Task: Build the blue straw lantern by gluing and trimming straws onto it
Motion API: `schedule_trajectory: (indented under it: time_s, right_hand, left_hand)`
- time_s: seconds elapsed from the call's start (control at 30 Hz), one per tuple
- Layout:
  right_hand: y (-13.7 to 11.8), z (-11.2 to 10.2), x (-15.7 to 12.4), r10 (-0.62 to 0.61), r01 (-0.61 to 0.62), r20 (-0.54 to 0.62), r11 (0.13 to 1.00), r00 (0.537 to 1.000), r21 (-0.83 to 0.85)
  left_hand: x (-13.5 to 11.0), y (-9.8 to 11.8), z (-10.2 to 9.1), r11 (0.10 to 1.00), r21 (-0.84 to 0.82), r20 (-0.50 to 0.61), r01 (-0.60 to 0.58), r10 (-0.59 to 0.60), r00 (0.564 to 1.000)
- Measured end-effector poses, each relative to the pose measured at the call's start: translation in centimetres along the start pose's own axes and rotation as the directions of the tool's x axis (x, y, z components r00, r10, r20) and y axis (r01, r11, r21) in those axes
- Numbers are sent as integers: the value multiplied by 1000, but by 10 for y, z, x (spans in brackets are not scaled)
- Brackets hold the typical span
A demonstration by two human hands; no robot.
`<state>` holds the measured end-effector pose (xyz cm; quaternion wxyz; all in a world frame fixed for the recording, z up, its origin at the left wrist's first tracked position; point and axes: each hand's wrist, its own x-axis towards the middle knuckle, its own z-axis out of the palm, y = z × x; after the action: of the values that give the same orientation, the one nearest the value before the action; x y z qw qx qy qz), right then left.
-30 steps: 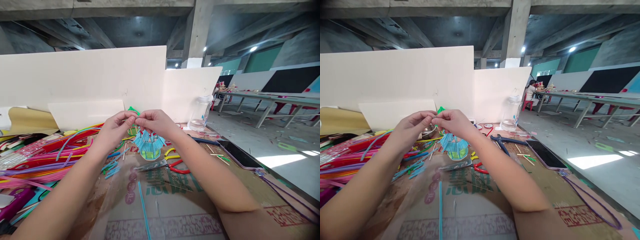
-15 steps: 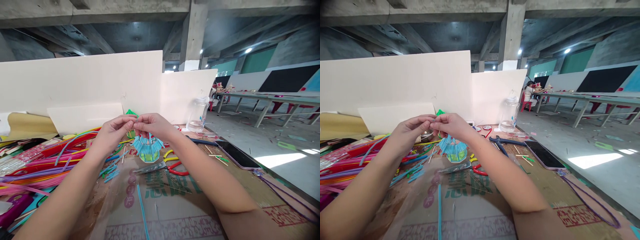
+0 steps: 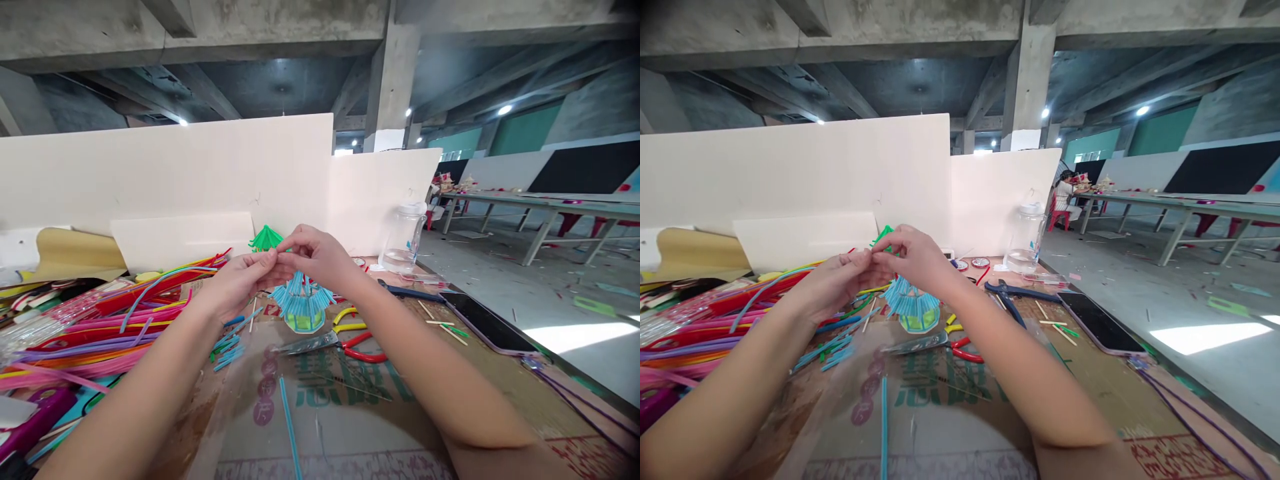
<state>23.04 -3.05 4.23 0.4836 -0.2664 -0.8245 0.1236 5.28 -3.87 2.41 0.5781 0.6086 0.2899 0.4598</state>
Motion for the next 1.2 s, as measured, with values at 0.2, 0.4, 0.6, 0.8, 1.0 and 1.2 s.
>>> schedule_trajectory:
  time_s: [0.2, 0.4, 0.6, 0.8, 1.0, 1.2]
  right_hand:
    - [-10, -2, -6, -210, 216, 52, 950, 976, -224]
    - [-19, -19, -4, -126, 126, 16, 971, 992, -204]
    - [-3, -49, -2, 76, -91, -70, 967, 995, -240]
    - [6, -58, -2, 155, -170, -77, 948, 985, -269]
    - [4, -49, -2, 132, -128, -7, 951, 991, -282]
    - [12, -58, -7, 321, -155, 323, 880, 890, -448]
  left_hand:
    - [3, -1, -7, 987, 65, -84, -148, 154, 985]
    - [1, 9, -19, 915, 363, -217, -175, 265, 940]
    - [-1, 23, -54, 596, 789, -259, -149, 542, 799]
    - [0, 24, -65, 502, 865, -299, 14, 493, 817]
    - [1, 17, -53, 617, 783, -237, -80, 415, 879]
    - [3, 7, -36, 531, 847, -144, -31, 283, 948]
